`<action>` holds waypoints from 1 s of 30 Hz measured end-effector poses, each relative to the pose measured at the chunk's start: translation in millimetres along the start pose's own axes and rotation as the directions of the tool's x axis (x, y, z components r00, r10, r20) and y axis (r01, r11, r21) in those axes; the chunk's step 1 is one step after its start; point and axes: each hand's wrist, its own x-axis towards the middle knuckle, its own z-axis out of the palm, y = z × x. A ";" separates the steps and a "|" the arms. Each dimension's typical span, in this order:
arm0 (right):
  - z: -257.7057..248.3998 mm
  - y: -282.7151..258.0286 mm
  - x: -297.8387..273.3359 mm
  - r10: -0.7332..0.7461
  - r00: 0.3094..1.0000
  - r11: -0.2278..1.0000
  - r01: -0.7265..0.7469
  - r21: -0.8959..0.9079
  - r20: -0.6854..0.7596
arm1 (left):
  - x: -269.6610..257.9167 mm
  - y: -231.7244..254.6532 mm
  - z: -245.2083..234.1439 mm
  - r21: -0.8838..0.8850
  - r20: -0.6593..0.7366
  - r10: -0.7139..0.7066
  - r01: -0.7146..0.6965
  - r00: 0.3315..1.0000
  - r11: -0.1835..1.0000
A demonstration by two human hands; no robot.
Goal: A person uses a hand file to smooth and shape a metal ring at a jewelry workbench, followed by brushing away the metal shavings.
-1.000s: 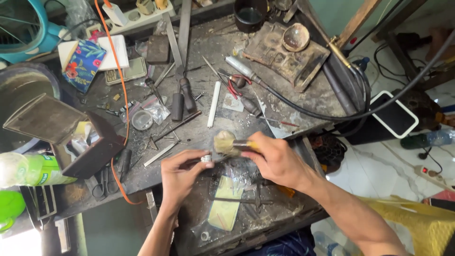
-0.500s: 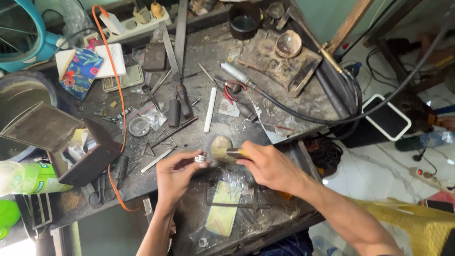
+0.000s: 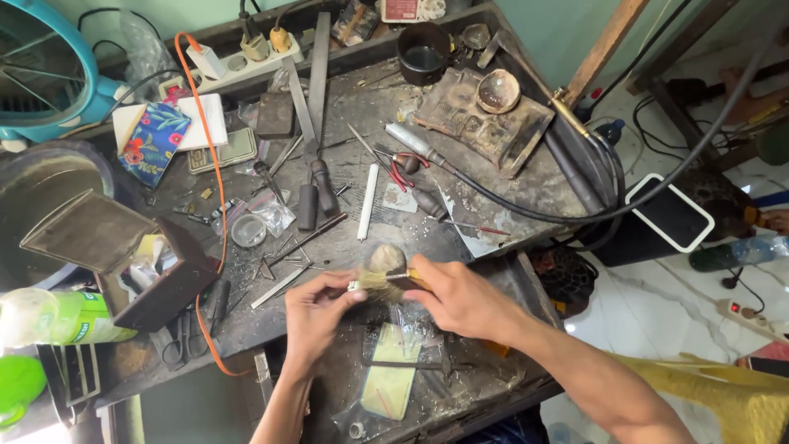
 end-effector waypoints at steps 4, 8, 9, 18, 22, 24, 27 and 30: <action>23.0 10.8 2.6 0.029 0.951 0.993 0.008 0.117 -0.307 | 0.0 -0.8 -0.8 -0.009 -0.003 -0.047 0.047 0.999 0.999; 16.7 10.9 -2.6 0.064 0.998 0.993 -0.063 0.105 -0.004 | -2.4 7.9 -5.2 0.032 0.038 -0.033 0.032 0.999 0.999; 7.6 8.6 -2.7 0.074 0.997 0.997 -0.074 0.008 -0.004 | -3.0 3.5 -10.0 -0.053 0.028 -0.062 0.064 0.998 0.997; 36.2 25.4 -3.7 0.093 0.965 0.991 -0.067 0.112 -0.244 | 1.4 -0.5 -0.9 -0.060 0.019 -0.033 0.034 0.999 0.998; 36.9 29.4 -12.9 0.120 0.990 0.988 -0.125 0.085 0.069 | 7.5 2.2 -2.7 -0.076 -0.003 0.007 -0.007 1.000 0.997; 13.7 13.4 -9.8 0.226 0.957 0.974 -0.226 -0.019 0.184 | 7.1 -0.1 -7.5 -0.142 -0.073 0.008 -0.019 0.997 0.990; 24.7 25.4 -24.8 0.341 0.876 0.927 -0.373 0.032 0.340 | 7.2 11.5 -0.6 0.046 0.004 0.109 -0.109 0.994 0.993; 39.9 34.2 -30.9 0.505 0.708 0.847 -0.516 -0.127 0.494 | 9.7 18.9 9.4 0.225 -0.017 0.152 -0.145 0.988 0.964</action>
